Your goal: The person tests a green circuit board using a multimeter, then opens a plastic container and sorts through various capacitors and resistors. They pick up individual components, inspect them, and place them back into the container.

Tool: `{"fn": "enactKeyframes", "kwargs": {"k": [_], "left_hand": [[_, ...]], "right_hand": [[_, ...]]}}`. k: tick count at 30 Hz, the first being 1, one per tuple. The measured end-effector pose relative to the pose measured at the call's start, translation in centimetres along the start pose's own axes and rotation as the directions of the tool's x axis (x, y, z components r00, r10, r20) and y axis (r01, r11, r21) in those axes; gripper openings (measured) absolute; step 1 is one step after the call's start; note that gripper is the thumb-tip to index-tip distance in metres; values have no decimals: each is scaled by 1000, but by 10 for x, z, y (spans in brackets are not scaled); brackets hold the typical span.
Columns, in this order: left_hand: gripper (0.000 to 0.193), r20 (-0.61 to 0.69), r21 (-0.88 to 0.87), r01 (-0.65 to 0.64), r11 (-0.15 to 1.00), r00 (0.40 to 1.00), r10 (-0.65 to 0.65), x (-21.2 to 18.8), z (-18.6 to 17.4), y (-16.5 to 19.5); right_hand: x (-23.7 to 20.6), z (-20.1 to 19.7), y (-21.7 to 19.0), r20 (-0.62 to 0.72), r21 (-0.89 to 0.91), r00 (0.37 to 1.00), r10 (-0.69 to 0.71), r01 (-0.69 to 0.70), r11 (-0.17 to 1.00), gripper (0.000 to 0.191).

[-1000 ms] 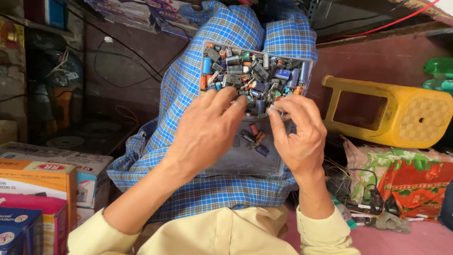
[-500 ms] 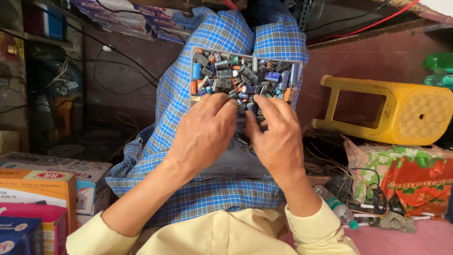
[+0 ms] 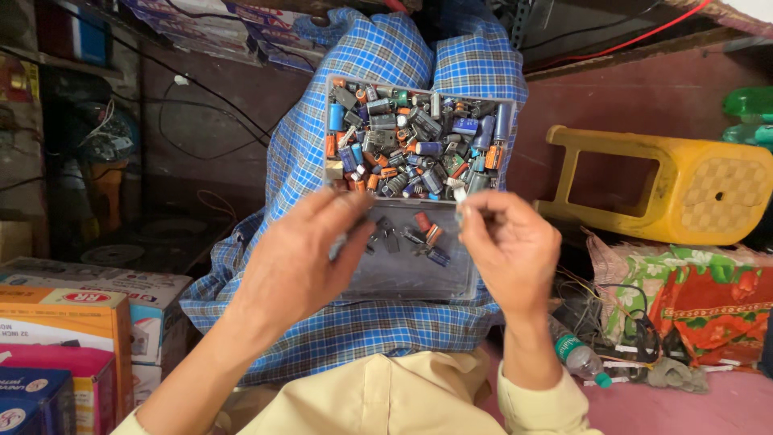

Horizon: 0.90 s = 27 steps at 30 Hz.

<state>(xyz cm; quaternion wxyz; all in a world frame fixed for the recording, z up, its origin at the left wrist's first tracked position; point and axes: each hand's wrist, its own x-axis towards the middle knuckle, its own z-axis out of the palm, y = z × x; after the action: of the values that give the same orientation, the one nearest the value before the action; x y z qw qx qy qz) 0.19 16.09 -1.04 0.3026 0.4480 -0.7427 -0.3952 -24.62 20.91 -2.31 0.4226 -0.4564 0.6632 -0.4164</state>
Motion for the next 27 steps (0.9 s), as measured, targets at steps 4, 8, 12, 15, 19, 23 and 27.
{"fn": "enactKeyframes", "kwargs": {"k": [4,8,12,15,19,23,27], "left_hand": [[31,277,108,-25,994,961,-6,-11,8,4],[31,421,197,-42,979,906,-46,-11,19,4],[35,212,140,-105,985,974,74,-12,12,5],[27,122,164,-64,984,991,44,-9,7,6],[22,74,189,-12,982,997,-3,-4,4,7],[22,55,189,8,982,998,-19,-1,5,6],[25,10,190,-37,981,999,36,7,10,3]], "right_hand": [[-26,-7,-11,259,-283,961,97,-21,959,13],[-37,6,-20,386,-368,910,-150,301,880,18],[-20,3,-29,249,-432,927,-281,366,824,15],[5,11,-26,71,-502,971,-227,232,834,16],[26,24,-20,187,-604,898,-398,424,675,26],[18,22,-18,123,-562,932,-341,349,750,21],[-1,-4,-21,96,-440,977,-189,212,873,19]]}}
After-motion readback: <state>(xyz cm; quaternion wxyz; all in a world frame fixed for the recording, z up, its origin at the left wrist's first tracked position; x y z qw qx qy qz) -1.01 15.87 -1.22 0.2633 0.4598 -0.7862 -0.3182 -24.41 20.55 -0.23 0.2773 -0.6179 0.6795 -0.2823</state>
